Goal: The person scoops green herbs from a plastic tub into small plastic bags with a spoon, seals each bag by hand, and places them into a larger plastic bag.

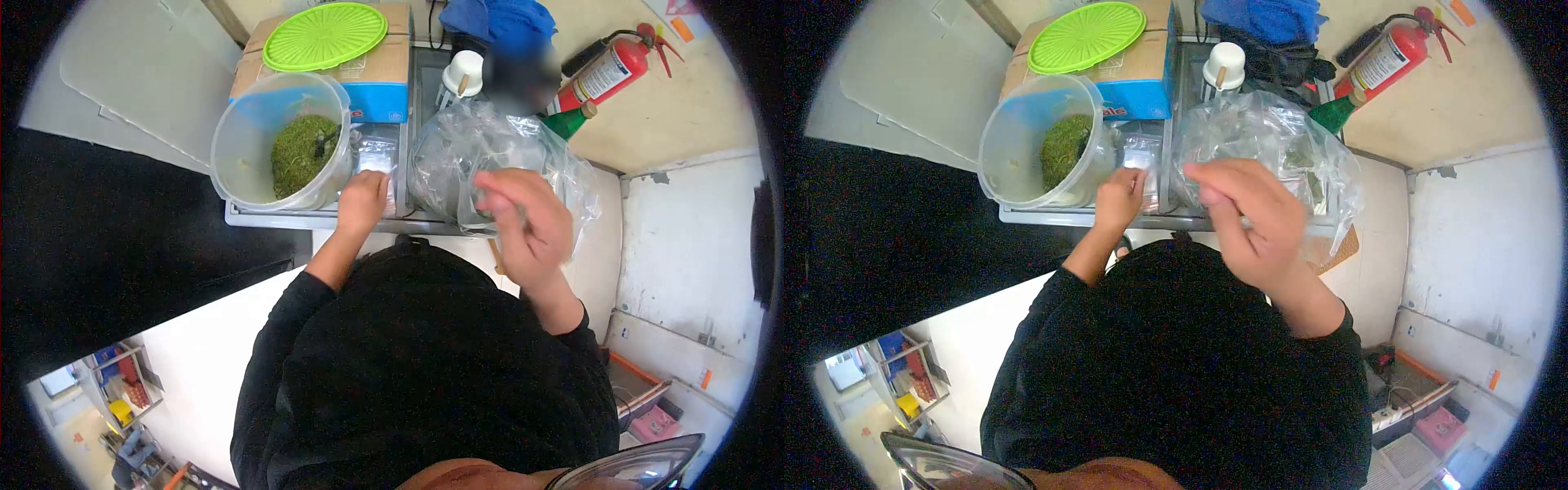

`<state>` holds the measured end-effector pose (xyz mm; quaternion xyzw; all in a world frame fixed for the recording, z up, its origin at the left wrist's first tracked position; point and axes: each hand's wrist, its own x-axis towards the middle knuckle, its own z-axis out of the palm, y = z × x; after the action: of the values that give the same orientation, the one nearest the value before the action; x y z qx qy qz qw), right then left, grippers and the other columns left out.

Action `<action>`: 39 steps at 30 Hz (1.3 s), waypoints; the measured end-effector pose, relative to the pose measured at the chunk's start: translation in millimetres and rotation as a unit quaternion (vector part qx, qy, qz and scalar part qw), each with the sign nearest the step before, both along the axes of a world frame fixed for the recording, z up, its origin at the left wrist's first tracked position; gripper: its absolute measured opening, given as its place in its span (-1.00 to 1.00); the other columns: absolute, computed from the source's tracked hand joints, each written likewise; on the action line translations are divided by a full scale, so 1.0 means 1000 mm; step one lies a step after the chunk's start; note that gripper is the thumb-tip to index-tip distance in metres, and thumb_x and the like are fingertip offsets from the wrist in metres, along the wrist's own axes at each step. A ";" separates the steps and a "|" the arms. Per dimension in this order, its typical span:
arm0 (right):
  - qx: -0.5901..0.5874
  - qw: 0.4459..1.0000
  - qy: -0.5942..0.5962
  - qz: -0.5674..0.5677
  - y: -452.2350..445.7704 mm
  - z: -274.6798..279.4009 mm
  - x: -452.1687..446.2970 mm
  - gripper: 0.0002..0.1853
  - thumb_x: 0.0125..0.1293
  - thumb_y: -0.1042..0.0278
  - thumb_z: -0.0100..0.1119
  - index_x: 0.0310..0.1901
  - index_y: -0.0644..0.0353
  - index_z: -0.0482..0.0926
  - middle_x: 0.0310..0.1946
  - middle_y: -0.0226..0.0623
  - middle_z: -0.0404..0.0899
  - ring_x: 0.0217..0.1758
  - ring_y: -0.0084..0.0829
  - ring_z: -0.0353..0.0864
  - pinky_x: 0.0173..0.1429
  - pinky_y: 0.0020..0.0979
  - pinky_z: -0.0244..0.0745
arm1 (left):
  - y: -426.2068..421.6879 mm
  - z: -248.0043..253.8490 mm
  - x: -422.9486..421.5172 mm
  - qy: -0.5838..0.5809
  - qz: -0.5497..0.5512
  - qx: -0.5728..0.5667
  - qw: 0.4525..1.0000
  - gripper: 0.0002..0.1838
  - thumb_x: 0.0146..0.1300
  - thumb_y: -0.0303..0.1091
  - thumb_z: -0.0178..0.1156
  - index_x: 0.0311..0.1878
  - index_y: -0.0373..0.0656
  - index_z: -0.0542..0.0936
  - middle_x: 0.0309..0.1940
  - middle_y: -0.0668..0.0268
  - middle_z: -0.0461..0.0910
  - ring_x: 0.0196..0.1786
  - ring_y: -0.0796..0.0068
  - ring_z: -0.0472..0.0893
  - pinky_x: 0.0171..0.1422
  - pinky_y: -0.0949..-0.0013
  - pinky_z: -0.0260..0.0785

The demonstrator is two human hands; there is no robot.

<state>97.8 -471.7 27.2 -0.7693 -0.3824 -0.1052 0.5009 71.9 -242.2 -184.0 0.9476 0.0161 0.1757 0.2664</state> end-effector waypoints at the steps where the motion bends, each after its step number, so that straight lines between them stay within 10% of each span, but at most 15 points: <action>1: -0.014 0.999 0.028 -0.011 0.011 -0.002 0.001 -0.74 0.23 0.51 0.22 -0.04 0.36 0.56 -0.12 -0.07 0.60 -0.23 -0.27 0.63 -0.11 -0.39 0.53 | -0.008 0.032 -0.003 -0.017 0.041 -0.088 0.995 -0.92 0.22 -0.42 0.19 -0.35 -0.21 0.60 -0.42 0.27 0.60 -0.42 0.40 0.56 -0.31 0.40 0.43; 5: -0.056 0.990 0.120 -0.049 0.053 -0.020 0.000 -0.70 0.19 0.45 0.30 -0.06 0.35 0.57 -0.17 -0.11 0.62 -0.25 -0.29 0.65 -0.16 -0.41 0.53 | -0.018 0.121 -0.018 -0.134 0.064 -0.467 0.871 -0.91 0.28 -0.44 0.26 -0.29 -0.23 0.55 -0.51 0.39 0.56 -0.55 0.68 0.46 -0.46 0.55 0.33; 9: 0.040 0.969 0.241 0.030 0.075 -0.035 0.002 -0.74 0.16 0.44 0.33 -0.11 0.29 0.62 -0.24 -0.17 0.62 -0.32 -0.39 0.62 -0.23 -0.47 0.50 | -0.016 0.157 -0.039 -0.129 0.040 -0.545 0.827 -0.86 0.25 -0.45 0.30 -0.28 -0.23 0.51 -0.52 0.47 0.48 -0.47 0.76 0.42 -0.39 0.63 0.29; 13: 0.073 0.984 0.157 0.036 0.085 -0.038 0.000 -0.82 0.15 0.48 0.32 -0.19 0.25 0.67 -0.35 -0.24 0.60 -0.41 -0.50 0.56 -0.30 -0.50 0.46 | -0.010 0.149 -0.044 -0.214 0.110 -0.471 0.849 -0.78 0.23 -0.37 0.33 -0.34 -0.20 0.45 -0.53 0.51 0.35 -0.45 0.74 0.31 -0.37 0.61 0.21; 16: 0.058 0.989 0.114 0.081 0.092 -0.034 -0.003 -0.84 0.16 0.49 0.30 -0.19 0.24 0.68 -0.40 -0.27 0.59 -0.41 -0.53 0.54 -0.34 -0.50 0.44 | -0.001 0.154 -0.060 -0.067 0.048 -0.402 0.912 -0.77 0.29 -0.29 0.28 -0.34 -0.19 0.46 -0.54 0.48 0.39 -0.46 0.73 0.31 -0.39 0.61 0.19; 26: 0.149 0.919 0.354 0.086 0.115 -0.037 0.009 -0.82 0.25 0.42 0.25 -0.12 0.22 0.64 -0.38 -0.36 0.54 -0.37 -0.55 0.49 -0.23 -0.52 0.41 | 0.023 0.162 -0.080 -0.010 0.002 -0.583 0.812 -0.77 0.46 -0.30 0.01 -0.27 -0.23 0.52 -0.59 0.43 0.48 -0.55 0.69 0.49 -0.46 0.57 0.32; 30: 0.047 0.999 0.014 0.010 0.119 -0.016 -0.003 -0.63 0.10 0.33 0.41 -0.07 0.21 0.56 -0.35 -0.30 0.54 -0.31 -0.46 0.53 -0.19 -0.49 0.45 | 0.037 0.162 -0.087 -0.030 0.010 -0.517 0.855 -0.79 0.41 -0.34 0.10 -0.36 -0.22 0.50 -0.63 0.44 0.48 -0.57 0.69 0.50 -0.47 0.58 0.32; 34: -0.038 0.950 0.251 0.183 0.136 -0.013 -0.023 -0.68 0.06 0.31 0.43 -0.18 0.24 0.60 -0.41 -0.25 0.64 -0.39 -0.48 0.59 -0.26 -0.46 0.48 | 0.046 0.162 -0.088 -0.031 -0.013 -0.479 0.877 -0.76 0.39 -0.35 0.14 -0.43 -0.23 0.51 -0.61 0.42 0.52 -0.59 0.71 0.47 -0.49 0.58 0.31; 39: -0.016 0.952 0.278 0.129 0.152 -0.013 -0.030 -0.83 0.15 0.34 0.33 -0.25 0.20 0.62 -0.49 -0.23 0.63 -0.46 -0.45 0.64 -0.31 -0.41 0.52 | 0.065 0.170 -0.087 -0.006 -0.034 -0.533 0.845 -0.74 0.36 -0.35 0.17 -0.47 -0.23 0.51 -0.64 0.46 0.50 -0.61 0.69 0.44 -0.52 0.54 0.31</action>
<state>68.2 -320.0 14.2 -0.7204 -0.3256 0.1844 0.5840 -15.3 -176.7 -13.8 0.6585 0.0732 0.1360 0.7365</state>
